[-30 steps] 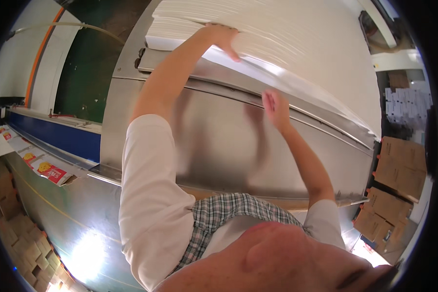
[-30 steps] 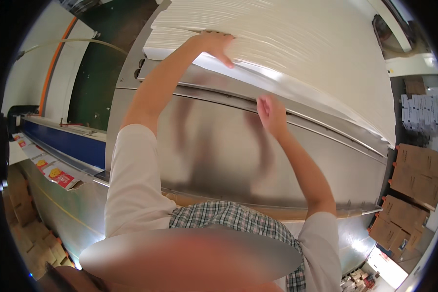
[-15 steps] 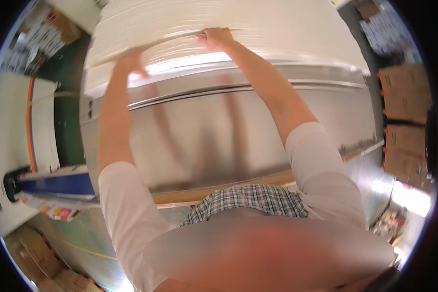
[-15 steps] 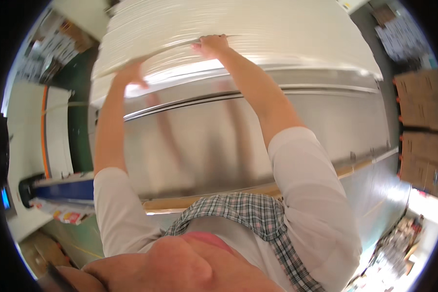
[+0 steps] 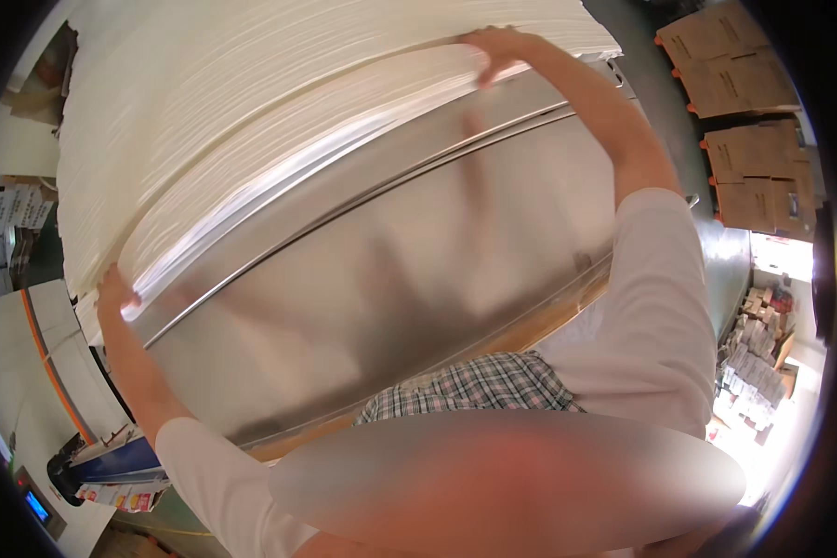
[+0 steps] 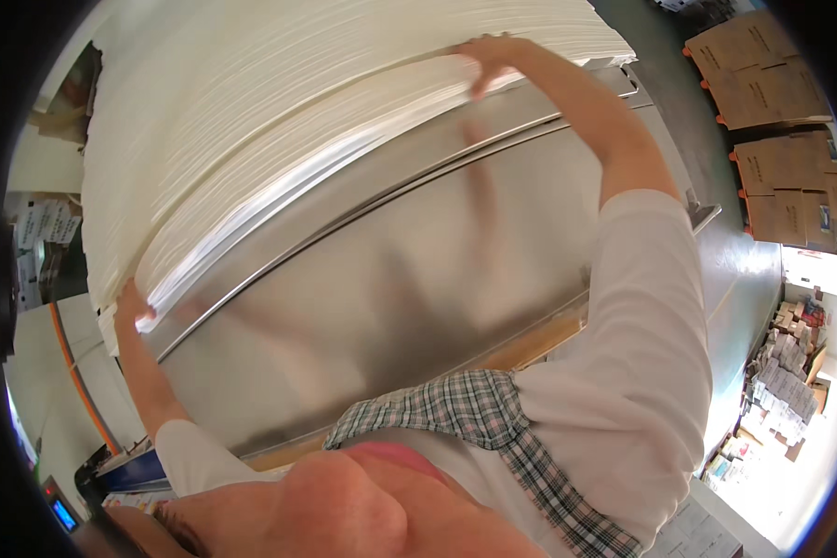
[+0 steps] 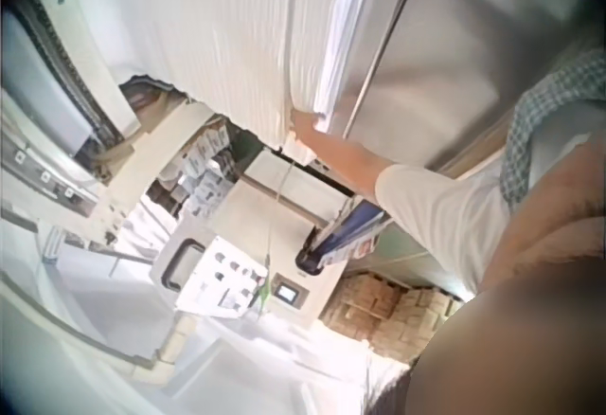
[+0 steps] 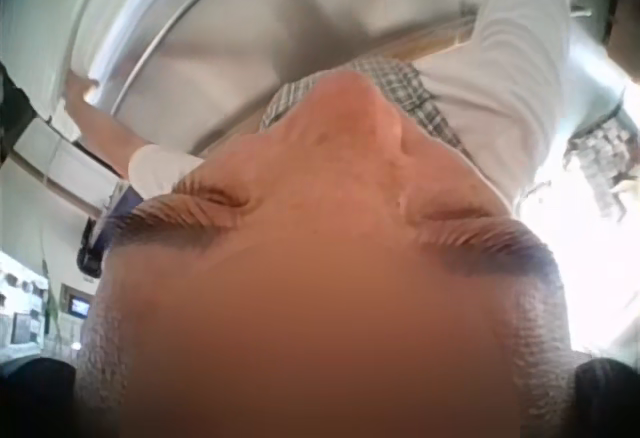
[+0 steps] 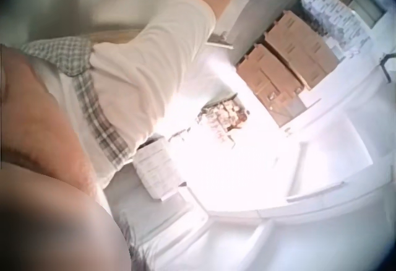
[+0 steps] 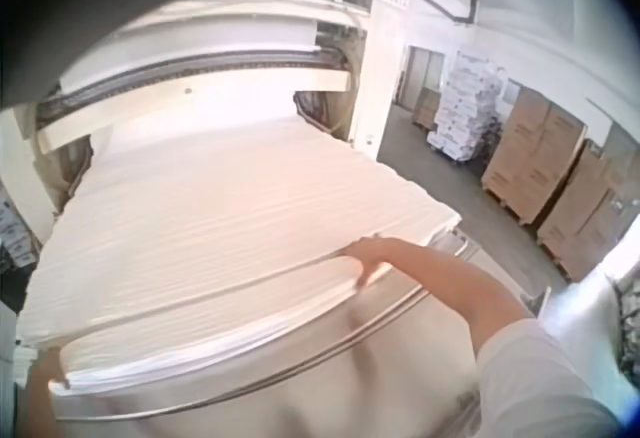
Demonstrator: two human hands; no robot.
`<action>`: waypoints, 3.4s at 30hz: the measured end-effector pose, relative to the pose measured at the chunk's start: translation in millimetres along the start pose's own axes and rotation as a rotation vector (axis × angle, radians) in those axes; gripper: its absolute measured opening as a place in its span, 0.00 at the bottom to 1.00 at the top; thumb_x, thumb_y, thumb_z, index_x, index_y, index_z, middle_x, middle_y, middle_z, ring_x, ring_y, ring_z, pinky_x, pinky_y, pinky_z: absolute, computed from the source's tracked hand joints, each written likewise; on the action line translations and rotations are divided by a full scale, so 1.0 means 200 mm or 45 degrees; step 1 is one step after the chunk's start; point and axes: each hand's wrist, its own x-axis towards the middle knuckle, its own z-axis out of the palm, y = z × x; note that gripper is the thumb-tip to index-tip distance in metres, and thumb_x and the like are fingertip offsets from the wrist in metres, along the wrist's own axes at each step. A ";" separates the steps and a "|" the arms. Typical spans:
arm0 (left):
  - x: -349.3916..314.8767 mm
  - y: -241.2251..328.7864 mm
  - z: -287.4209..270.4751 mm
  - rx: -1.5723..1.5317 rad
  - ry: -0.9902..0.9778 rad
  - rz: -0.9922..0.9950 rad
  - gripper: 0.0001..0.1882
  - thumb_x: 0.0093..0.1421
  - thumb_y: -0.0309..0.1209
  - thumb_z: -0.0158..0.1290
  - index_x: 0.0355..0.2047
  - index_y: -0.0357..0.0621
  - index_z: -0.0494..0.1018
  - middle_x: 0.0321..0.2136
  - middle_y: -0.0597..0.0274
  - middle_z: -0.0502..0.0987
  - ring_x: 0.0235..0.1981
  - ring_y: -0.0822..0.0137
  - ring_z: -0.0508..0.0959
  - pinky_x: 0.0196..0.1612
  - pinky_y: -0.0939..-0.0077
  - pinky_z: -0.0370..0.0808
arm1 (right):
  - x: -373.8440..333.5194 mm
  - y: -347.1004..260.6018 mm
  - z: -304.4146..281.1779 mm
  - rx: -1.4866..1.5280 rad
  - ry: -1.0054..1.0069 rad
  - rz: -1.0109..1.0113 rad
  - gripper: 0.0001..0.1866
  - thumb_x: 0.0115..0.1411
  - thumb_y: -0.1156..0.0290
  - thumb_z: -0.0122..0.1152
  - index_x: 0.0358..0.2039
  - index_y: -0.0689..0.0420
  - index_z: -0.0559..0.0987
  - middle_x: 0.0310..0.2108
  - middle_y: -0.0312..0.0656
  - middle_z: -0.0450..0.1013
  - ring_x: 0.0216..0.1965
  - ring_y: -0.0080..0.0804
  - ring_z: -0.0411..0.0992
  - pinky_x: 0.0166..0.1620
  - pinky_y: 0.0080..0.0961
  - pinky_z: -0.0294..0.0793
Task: Aligning and stacking large stacks of white paper sheets on an industrial processing machine.
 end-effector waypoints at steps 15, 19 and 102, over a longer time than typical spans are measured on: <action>0.26 -0.42 0.46 -0.240 0.627 0.330 0.39 0.35 0.28 0.57 0.52 0.51 0.57 0.53 0.52 0.60 0.55 0.53 0.58 0.56 0.54 0.51 | -0.12 0.86 0.44 1.214 0.886 -0.727 0.28 0.36 0.66 0.66 0.43 0.52 0.72 0.48 0.46 0.64 0.51 0.48 0.58 0.54 0.38 0.56; 0.24 -0.42 0.40 -0.273 0.790 0.272 0.37 0.35 0.27 0.57 0.50 0.49 0.60 0.52 0.51 0.61 0.54 0.52 0.60 0.56 0.57 0.53 | -0.17 0.82 0.41 0.689 0.920 -0.182 0.27 0.37 0.66 0.66 0.42 0.53 0.72 0.46 0.47 0.65 0.53 0.48 0.57 0.55 0.38 0.54; -0.87 -1.08 1.40 -0.518 1.017 -0.002 0.21 0.59 0.47 0.38 0.47 0.53 0.65 0.53 0.51 0.61 0.56 0.43 0.55 0.55 0.41 0.50 | -0.95 -2.81 0.05 0.582 0.929 -1.052 0.07 0.42 0.81 0.55 0.24 0.58 0.69 0.30 0.40 0.67 0.33 0.38 0.66 0.33 0.28 0.68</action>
